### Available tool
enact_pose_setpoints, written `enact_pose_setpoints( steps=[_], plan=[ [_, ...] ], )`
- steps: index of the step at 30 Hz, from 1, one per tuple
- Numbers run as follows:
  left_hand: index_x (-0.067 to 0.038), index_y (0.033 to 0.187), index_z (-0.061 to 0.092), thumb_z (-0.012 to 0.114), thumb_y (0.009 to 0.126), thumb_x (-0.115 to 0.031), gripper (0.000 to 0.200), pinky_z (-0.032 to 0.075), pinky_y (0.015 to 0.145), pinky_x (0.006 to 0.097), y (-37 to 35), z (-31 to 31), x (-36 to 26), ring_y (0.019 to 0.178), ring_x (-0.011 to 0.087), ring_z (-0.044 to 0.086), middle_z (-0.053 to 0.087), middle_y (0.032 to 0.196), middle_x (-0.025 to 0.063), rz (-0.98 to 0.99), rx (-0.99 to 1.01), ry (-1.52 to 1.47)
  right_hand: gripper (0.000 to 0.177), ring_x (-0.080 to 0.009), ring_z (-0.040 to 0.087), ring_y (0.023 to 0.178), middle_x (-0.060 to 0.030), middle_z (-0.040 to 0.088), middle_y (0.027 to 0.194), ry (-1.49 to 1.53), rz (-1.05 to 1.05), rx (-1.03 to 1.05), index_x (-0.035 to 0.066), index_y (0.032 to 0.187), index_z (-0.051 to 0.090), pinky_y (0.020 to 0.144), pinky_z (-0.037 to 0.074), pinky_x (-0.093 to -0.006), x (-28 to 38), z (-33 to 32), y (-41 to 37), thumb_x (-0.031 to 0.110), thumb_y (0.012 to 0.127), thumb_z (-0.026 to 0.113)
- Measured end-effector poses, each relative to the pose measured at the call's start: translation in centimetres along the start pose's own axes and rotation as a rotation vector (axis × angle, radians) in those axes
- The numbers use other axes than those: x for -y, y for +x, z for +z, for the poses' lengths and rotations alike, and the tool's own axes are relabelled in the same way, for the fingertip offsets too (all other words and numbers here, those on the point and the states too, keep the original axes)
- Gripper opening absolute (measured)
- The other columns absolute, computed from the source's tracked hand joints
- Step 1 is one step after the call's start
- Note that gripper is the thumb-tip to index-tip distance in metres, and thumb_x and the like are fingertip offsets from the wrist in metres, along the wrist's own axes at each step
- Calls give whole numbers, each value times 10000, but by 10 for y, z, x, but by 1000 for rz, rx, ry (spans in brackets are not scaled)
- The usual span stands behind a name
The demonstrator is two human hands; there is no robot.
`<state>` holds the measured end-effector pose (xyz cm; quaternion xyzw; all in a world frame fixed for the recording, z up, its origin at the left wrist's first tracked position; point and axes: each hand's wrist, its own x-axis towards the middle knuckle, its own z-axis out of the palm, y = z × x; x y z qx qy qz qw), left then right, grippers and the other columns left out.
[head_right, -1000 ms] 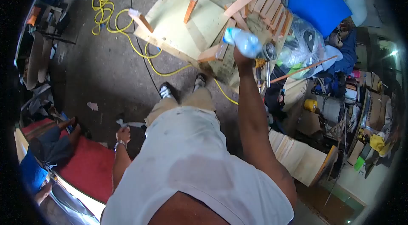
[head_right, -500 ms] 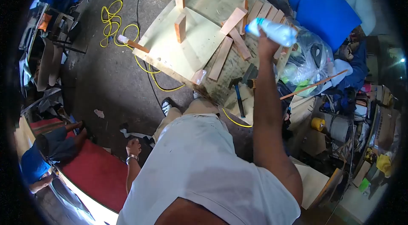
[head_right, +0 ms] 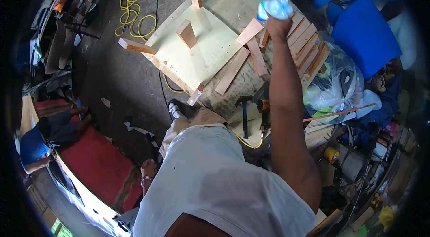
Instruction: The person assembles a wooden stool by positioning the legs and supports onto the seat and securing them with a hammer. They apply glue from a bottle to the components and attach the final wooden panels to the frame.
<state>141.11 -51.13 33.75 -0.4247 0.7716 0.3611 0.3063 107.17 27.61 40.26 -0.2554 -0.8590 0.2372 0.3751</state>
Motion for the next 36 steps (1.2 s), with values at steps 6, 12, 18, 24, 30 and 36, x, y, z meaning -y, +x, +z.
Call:
enact_pose_setpoints(
  steps=[6, 12, 18, 24, 30, 36],
  plan=[
    [-72, 1103, 659, 658, 885, -244, 278, 483, 505, 260, 8, 4, -20, 685, 99, 593, 640, 850, 29, 53, -16, -55, 261, -296, 651, 911, -147, 672, 956, -41, -82, 182, 28, 964, 653, 795, 510, -387, 45, -21, 3, 207, 800, 749],
    [-74, 1083, 679, 651, 882, -273, 284, 492, 533, 298, 38, 23, -19, 684, 125, 610, 660, 833, 31, 195, -7, 160, 280, -312, 630, 958, -138, 664, 996, -99, -106, 182, 29, 1027, 649, 851, 500, -389, 11, -70, 10, 166, 799, 738],
    [-79, 1085, 680, 662, 879, -270, 282, 490, 539, 302, 33, 23, -43, 664, 127, 608, 670, 811, 43, 114, 31, 155, 248, -294, 664, 915, -130, 691, 962, -281, -84, 250, 60, 995, 649, 804, 528, -382, 24, -63, -12, 197, 805, 733],
    [-81, 1129, 646, 662, 884, -256, 301, 480, 494, 255, 27, 12, -41, 663, 92, 589, 639, 825, 13, 68, 21, 159, 234, -308, 675, 867, -143, 681, 931, -288, -404, 138, 51, 994, 658, 763, 546, -399, 22, -50, -1, 148, 795, 734],
    [-81, 1085, 679, 679, 865, -238, 271, 467, 508, 287, 17, 15, -45, 635, 108, 589, 645, 763, 21, 55, -11, 42, 376, -272, 611, 988, -110, 652, 1004, -107, -49, 268, 33, 1073, 624, 889, 492, -391, 41, -1, 22, 287, 830, 756],
    [-92, 1000, 678, 679, 862, -207, 180, 417, 459, 254, 18, 38, -27, 568, 80, 528, 580, 686, -21, 29, 66, -86, 219, -327, 655, 934, -151, 687, 986, -176, -243, 230, 48, 1002, 673, 832, 517, -411, 9, -43, 3, 194, 840, 699]
  ],
)
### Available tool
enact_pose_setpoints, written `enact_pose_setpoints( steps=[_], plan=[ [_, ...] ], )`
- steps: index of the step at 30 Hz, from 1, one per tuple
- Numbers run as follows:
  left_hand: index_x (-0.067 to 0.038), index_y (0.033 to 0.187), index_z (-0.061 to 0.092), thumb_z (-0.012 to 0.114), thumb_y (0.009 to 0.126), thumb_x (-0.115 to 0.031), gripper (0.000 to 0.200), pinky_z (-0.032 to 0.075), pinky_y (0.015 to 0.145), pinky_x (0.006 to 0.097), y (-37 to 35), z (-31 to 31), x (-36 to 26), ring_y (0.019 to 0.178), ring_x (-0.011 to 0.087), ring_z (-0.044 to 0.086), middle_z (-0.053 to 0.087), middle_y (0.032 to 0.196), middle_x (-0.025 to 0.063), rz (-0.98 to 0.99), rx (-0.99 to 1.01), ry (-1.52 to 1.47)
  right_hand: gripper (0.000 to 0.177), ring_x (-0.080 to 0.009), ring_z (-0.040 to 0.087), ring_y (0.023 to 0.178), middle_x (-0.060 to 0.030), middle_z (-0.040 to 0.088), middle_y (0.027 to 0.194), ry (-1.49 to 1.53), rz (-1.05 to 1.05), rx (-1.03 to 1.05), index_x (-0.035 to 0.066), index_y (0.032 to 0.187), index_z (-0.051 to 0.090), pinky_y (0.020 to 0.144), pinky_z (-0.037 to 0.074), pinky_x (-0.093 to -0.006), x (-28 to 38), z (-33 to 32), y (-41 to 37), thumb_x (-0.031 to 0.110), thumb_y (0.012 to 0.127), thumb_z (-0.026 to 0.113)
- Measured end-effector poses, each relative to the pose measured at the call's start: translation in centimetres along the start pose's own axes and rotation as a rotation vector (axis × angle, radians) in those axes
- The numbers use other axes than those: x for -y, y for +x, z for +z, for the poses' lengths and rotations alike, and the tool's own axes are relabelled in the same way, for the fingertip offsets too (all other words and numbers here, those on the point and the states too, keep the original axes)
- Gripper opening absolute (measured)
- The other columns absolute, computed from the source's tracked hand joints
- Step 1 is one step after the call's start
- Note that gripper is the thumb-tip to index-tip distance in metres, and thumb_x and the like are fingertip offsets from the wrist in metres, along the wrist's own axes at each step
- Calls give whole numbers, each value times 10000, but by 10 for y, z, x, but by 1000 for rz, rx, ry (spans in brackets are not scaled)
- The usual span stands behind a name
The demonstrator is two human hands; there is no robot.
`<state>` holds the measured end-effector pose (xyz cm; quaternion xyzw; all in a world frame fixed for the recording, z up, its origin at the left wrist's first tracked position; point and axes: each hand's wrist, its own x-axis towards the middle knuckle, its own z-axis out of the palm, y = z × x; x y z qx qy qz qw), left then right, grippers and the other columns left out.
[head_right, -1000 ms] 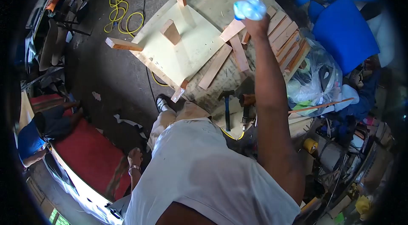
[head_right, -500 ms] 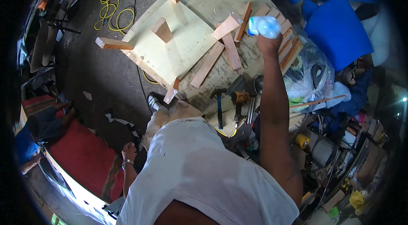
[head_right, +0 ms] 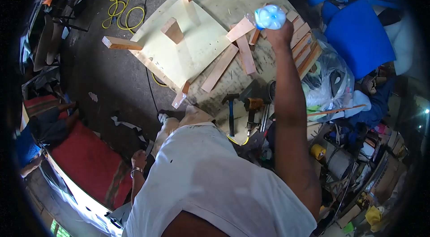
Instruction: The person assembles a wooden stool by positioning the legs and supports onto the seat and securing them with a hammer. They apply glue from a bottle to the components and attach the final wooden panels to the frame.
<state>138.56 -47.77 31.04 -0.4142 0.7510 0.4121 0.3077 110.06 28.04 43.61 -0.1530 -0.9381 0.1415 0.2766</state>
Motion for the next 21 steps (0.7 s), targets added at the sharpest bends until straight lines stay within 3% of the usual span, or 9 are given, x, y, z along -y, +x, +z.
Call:
enact_pose_setpoints(
  steps=[6, 9, 10, 13, 15, 17, 19, 20, 21],
  plan=[
    [-83, 1001, 675, 672, 865, -207, 184, 437, 493, 264, -9, 8, -24, 605, 83, 548, 611, 723, -6, 30, -8, 119, 343, -322, 640, 996, -152, 684, 1048, -142, 20, 5, 40, 1053, 669, 901, 486, -409, 11, -19, 8, 240, 794, 772],
    [-100, 1065, 674, 669, 879, -235, 230, 451, 486, 257, 24, -9, 3, 644, 98, 578, 635, 787, 14, 138, -11, 192, 265, -318, 663, 948, -163, 695, 984, 198, 287, -70, 42, 971, 679, 822, 509, -427, 11, 6, 2, 232, 794, 731],
    [-108, 1093, 673, 669, 884, -248, 251, 458, 482, 254, 31, -11, 13, 662, 105, 592, 644, 815, 23, 181, -28, 215, 359, -297, 668, 957, -152, 699, 987, -67, 253, 79, 45, 1020, 671, 825, 512, -405, 14, 0, 12, 269, 764, 786],
    [-100, 1078, 672, 678, 879, -242, 244, 458, 488, 251, 0, -9, -20, 642, 94, 575, 627, 785, 7, 35, -82, 44, 399, -287, 667, 945, -147, 698, 992, 233, 228, -45, 41, 1033, 666, 829, 511, -392, 29, 22, 22, 287, 753, 810],
    [-69, 1056, 676, 674, 868, -240, 254, 500, 608, 294, 14, -8, 11, 712, 135, 623, 667, 815, 44, 133, -82, 153, 242, -293, 651, 899, -135, 687, 981, 578, 69, -42, 33, 1004, 666, 838, 508, -399, 75, 46, 26, 165, 817, 747],
    [-52, 1046, 678, 673, 864, -239, 261, 522, 679, 317, 13, -14, 26, 759, 160, 653, 694, 842, 69, 156, -90, 196, 240, -296, 641, 868, -121, 675, 946, 205, -409, 63, 47, 1038, 658, 814, 508, -406, 135, 55, 24, 53, 802, 697],
    [-51, 1049, 680, 673, 866, -237, 261, 526, 700, 318, 1, -5, 25, 785, 169, 666, 708, 865, 84, 111, -109, 142, 172, -265, 656, 862, -109, 678, 924, 487, -607, -25, 62, 969, 668, 794, 525, -378, 183, 79, 19, 42, 798, 675],
    [-42, 1050, 678, 683, 863, -240, 273, 524, 727, 309, -6, -2, 25, 801, 165, 667, 715, 883, 89, 84, -110, 87, 198, -240, 672, 840, -75, 686, 894, 977, -443, 195, 78, 949, 664, 765, 540, -340, 219, 68, 19, 56, 762, 726],
    [-40, 1053, 677, 685, 862, -242, 279, 524, 721, 305, -18, 3, 16, 795, 161, 665, 714, 879, 86, 51, -110, 82, 214, -228, 679, 838, -64, 692, 897, 943, -408, 231, 85, 942, 665, 757, 542, -323, 223, 76, 19, 90, 747, 752]
  ],
)
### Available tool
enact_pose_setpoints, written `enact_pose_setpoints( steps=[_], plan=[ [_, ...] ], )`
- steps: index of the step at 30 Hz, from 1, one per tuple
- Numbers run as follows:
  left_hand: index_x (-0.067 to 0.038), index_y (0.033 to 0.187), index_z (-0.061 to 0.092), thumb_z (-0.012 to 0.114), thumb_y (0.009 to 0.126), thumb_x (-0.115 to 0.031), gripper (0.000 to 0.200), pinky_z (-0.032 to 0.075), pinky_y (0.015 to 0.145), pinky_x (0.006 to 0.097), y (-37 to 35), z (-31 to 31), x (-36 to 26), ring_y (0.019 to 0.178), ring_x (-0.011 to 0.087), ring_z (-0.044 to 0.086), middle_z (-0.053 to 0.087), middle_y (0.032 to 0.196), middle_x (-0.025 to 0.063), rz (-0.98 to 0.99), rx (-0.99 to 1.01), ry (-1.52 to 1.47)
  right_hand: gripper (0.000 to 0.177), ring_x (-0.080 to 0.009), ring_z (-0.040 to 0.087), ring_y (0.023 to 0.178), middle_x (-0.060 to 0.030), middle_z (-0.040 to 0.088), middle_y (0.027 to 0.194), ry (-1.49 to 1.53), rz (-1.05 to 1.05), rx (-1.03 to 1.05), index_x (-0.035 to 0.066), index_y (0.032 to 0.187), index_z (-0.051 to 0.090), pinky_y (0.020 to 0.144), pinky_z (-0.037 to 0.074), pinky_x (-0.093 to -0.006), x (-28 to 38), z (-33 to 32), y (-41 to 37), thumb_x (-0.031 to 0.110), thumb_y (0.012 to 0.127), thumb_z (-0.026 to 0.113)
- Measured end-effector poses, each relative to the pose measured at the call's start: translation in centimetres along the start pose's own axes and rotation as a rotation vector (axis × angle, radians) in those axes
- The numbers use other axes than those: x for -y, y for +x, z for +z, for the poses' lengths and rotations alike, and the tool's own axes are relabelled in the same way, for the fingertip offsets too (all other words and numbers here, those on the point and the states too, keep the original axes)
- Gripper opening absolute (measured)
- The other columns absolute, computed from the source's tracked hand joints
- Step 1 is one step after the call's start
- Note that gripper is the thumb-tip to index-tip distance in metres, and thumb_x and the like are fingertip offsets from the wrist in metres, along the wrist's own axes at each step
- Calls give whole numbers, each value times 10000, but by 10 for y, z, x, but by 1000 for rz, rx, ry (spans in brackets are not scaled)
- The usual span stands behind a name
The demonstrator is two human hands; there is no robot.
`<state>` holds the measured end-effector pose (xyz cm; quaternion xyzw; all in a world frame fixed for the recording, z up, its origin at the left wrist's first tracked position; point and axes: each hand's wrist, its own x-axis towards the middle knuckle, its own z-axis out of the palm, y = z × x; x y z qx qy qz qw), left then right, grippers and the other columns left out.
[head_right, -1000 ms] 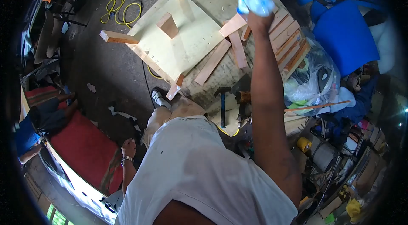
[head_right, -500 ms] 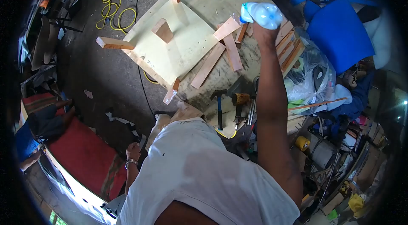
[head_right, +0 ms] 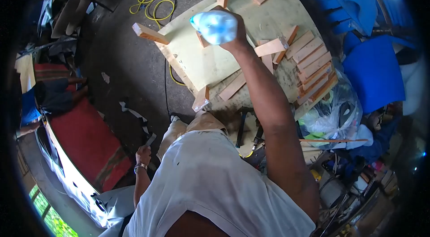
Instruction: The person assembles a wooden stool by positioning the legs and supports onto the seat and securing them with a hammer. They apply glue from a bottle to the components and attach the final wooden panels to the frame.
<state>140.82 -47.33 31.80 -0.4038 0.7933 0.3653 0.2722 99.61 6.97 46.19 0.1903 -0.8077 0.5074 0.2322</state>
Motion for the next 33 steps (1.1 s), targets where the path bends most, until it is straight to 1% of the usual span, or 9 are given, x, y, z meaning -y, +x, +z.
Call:
enact_pose_setpoints(
  steps=[6, 10, 14, 16, 18, 21, 26, 32, 33],
  plan=[
    [-36, 1065, 670, 690, 861, -255, 300, 517, 638, 288, -30, 13, 12, 728, 131, 643, 691, 825, 62, -75, -23, -58, 196, -243, 692, 942, -81, 713, 976, -607, 268, 182, 135, 980, 685, 762, 555, -352, -51, -9, 33, 143, 786, 712],
    [-53, 1066, 670, 686, 867, -270, 294, 504, 574, 290, -35, 26, 35, 656, 124, 619, 664, 759, 37, 44, 44, 91, 199, -173, 689, 855, -71, 718, 935, 362, 298, 100, 109, 938, 682, 756, 541, -325, -36, 32, -10, 97, 750, 745],
    [-66, 1065, 675, 683, 864, -277, 291, 500, 573, 295, -33, 25, 61, 644, 125, 612, 656, 744, 36, 56, 15, 52, 195, -245, 695, 789, -102, 711, 876, -654, 270, 153, 91, 933, 663, 683, 546, -345, -46, 1, 22, 143, 761, 740],
    [-65, 1066, 678, 682, 863, -270, 289, 502, 590, 298, -38, 28, 14, 658, 128, 613, 660, 766, 42, -174, 23, -107, 206, -236, 684, 856, -115, 694, 897, -241, -45, 46, 70, 924, 653, 738, 537, -330, -20, 19, 8, 126, 750, 747],
    [-60, 1072, 678, 681, 863, -260, 290, 505, 614, 300, -41, 21, -1, 683, 132, 617, 670, 807, 49, -225, 66, -93, 242, -266, 690, 897, -105, 700, 915, 218, 280, 111, 125, 945, 654, 764, 538, -364, -6, 42, -9, 117, 726, 755],
    [-70, 1052, 681, 680, 867, -256, 262, 473, 547, 282, -25, 14, 21, 652, 123, 599, 652, 768, 36, -70, 12, -135, 191, -287, 684, 881, -97, 699, 911, -487, 246, 66, 123, 913, 649, 739, 543, -394, -21, 20, 21, 207, 765, 736],
    [-95, 1029, 675, 672, 862, -248, 227, 490, 586, 295, -35, 10, 3, 656, 146, 600, 642, 770, 39, -235, 16, -257, 189, -306, 669, 888, -80, 685, 950, -32, 139, 90, 130, 889, 601, 731, 533, -384, 8, 31, 2, 121, 741, 719],
    [-103, 1017, 680, 651, 847, -296, 259, 526, 634, 342, -21, 19, 89, 712, 209, 655, 679, 837, 64, 114, 26, 77, 225, -337, 687, 864, -142, 709, 881, -517, 512, -98, 128, 905, 691, 744, 536, -434, -90, -17, 76, 258, 730, 746],
    [-99, 1012, 686, 651, 845, -301, 264, 531, 643, 342, -25, 25, 79, 723, 214, 663, 685, 849, 73, 84, -23, 66, 241, -314, 700, 864, -146, 716, 872, -442, 257, -301, 114, 898, 709, 743, 541, -423, -149, -29, 80, 289, 744, 768]
  ],
)
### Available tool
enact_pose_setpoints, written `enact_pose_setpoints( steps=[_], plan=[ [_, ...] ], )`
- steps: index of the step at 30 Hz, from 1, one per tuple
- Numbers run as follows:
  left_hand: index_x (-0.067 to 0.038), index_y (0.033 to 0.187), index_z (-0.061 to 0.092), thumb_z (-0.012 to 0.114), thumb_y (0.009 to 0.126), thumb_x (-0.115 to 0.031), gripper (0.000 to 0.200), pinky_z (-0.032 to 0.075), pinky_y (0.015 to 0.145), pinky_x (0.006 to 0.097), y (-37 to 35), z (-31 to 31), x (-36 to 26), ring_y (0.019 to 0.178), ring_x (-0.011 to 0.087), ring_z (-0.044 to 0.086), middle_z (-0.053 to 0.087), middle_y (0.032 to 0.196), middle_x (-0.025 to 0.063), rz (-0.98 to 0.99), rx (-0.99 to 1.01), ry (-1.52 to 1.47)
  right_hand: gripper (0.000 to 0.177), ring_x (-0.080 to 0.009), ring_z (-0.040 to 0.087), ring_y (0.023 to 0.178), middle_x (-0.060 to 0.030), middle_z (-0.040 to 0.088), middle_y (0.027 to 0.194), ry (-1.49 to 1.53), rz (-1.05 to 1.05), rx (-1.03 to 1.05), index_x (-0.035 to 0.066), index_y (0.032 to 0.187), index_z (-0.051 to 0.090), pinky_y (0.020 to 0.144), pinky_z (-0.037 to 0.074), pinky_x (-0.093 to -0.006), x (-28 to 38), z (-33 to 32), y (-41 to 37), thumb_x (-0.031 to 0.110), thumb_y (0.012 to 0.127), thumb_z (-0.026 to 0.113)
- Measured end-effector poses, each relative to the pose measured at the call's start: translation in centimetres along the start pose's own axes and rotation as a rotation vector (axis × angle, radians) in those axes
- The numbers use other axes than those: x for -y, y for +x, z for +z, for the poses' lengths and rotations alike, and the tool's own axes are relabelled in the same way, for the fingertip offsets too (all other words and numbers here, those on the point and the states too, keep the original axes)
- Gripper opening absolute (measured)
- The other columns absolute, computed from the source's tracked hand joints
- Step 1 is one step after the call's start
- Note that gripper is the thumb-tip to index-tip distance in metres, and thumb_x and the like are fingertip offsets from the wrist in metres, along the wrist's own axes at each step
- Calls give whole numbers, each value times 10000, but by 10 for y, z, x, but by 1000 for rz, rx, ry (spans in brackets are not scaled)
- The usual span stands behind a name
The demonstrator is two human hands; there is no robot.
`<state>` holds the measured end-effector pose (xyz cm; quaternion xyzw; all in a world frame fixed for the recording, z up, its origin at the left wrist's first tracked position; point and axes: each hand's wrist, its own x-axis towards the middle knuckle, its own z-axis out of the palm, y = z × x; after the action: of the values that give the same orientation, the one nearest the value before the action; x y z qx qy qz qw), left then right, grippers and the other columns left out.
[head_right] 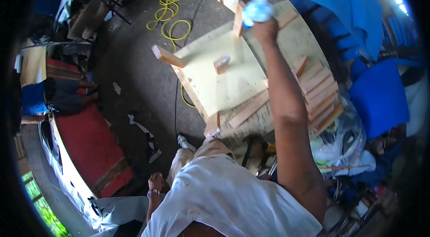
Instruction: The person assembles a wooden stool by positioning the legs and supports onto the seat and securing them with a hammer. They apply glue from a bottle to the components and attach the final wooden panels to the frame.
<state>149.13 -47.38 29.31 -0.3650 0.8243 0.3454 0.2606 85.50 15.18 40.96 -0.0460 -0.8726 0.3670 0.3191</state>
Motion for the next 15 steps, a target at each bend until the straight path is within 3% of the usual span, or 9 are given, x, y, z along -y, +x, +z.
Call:
enact_pose_setpoints(
  steps=[1, 4, 7, 8, 10, 11, 14, 15],
  plan=[
    [-93, 1009, 695, 653, 847, -300, 266, 538, 660, 336, -22, 1, -5, 735, 213, 669, 690, 864, 87, -206, -36, -127, 269, -298, 688, 879, -131, 709, 902, -4, 11, -26, 91, 935, 695, 778, 528, -413, 6, -6, 13, 252, 740, 786],
    [-72, 1008, 706, 646, 857, -293, 275, 546, 699, 326, -69, -6, -52, 734, 212, 673, 695, 872, 109, -457, 11, -135, 355, -268, 665, 915, -105, 698, 970, 10, 22, -66, 46, 1006, 669, 844, 503, -394, 27, -18, 44, 187, 724, 832],
    [-63, 1011, 705, 643, 861, -275, 267, 543, 661, 326, -72, 15, 25, 700, 193, 665, 690, 828, 96, -350, 14, -75, 382, -295, 672, 909, -127, 704, 961, -146, -51, -24, 52, 1005, 674, 821, 506, -409, 17, -3, 53, 247, 720, 838],
    [-66, 1018, 705, 637, 866, -266, 260, 533, 605, 323, -79, 16, 28, 670, 179, 654, 687, 802, 80, -378, 23, -108, 392, -307, 674, 903, -135, 706, 953, -231, -80, -5, 54, 1006, 676, 812, 508, -415, 13, 4, 54, 271, 722, 836],
    [-64, 1023, 702, 638, 868, -259, 257, 525, 579, 322, -100, 15, 38, 664, 172, 651, 688, 807, 78, -130, 43, 24, 285, -377, 666, 869, -185, 696, 903, -237, -5, 24, 61, 924, 674, 756, 511, -468, 7, 15, 57, 313, 794, 712],
    [-57, 1025, 698, 640, 867, -252, 257, 523, 575, 322, -109, 14, 36, 661, 170, 649, 688, 801, 80, -109, 52, 47, 275, -413, 661, 851, -210, 691, 877, -244, 33, 37, 65, 882, 673, 728, 512, -494, 8, 17, 57, 333, 830, 650],
    [-42, 1034, 689, 645, 864, -233, 259, 515, 563, 321, -135, 14, 40, 656, 165, 645, 688, 790, 83, -51, 64, 139, 282, -419, 663, 870, -236, 684, 875, -279, 82, 86, 50, 882, 676, 757, 516, -492, -7, 33, 66, 320, 810, 642],
    [-37, 1026, 693, 648, 860, -227, 257, 515, 568, 319, -144, 10, -4, 660, 168, 648, 690, 790, 84, -301, 23, 48, 293, -421, 663, 873, -238, 684, 877, -289, 88, 86, 46, 882, 677, 766, 518, -490, -13, 43, 69, 327, 803, 646]
  ],
)
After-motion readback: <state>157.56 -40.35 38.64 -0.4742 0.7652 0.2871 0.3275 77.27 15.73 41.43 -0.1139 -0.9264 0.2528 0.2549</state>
